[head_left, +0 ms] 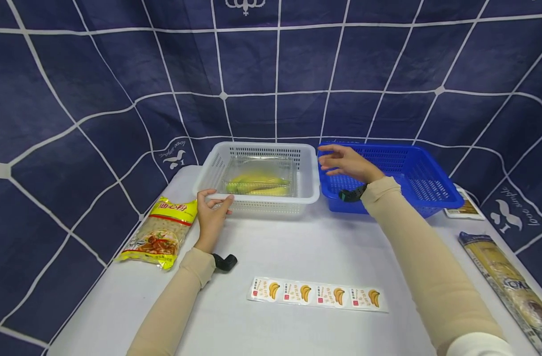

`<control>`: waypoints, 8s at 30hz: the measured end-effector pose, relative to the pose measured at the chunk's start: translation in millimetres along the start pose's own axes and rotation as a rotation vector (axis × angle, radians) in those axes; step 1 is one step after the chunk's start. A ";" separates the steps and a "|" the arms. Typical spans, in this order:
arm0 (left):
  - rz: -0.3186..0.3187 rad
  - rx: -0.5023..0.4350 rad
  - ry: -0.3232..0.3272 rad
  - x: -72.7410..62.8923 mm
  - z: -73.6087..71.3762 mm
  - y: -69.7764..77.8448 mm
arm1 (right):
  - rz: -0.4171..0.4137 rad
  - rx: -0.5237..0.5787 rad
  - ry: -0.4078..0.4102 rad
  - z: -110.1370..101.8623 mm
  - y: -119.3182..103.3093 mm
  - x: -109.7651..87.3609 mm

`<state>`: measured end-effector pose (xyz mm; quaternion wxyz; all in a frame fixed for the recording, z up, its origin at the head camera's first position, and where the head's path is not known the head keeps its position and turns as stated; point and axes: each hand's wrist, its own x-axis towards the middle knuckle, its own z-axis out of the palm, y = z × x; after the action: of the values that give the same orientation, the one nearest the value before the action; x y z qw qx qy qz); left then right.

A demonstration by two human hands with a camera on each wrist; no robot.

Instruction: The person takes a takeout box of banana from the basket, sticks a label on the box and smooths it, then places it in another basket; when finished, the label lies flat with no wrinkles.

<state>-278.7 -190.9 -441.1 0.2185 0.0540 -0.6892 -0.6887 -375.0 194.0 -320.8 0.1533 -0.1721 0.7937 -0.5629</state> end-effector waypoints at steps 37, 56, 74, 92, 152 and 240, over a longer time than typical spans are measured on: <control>0.011 -0.005 0.001 2.4 0.5 -0.5 | 0.275 -0.050 -0.070 69.3 -30.6 62.2; -0.012 -0.004 -0.007 2.7 -0.3 5.5 | 0.352 -0.138 -0.198 79.7 -23.7 72.9; -0.029 -0.015 -0.029 -13.9 0.7 37.5 | 0.329 -0.040 -0.152 80.3 -18.0 73.9; -0.032 -0.015 -0.021 -15.5 2.5 40.2 | 0.239 0.143 -0.012 75.0 -34.1 61.2; -0.020 0.058 0.012 1.2 1.7 1.5 | 0.131 0.105 -0.045 -36.6 -20.3 -102.7; -0.113 0.114 -0.086 1.7 -2.8 16.8 | 0.132 0.227 -0.085 -1.8 95.6 -215.4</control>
<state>-275.4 -193.4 -424.6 0.1461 0.0757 -0.7319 -0.6613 -192.9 321.0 -400.0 0.2421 -0.1249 0.7274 -0.6298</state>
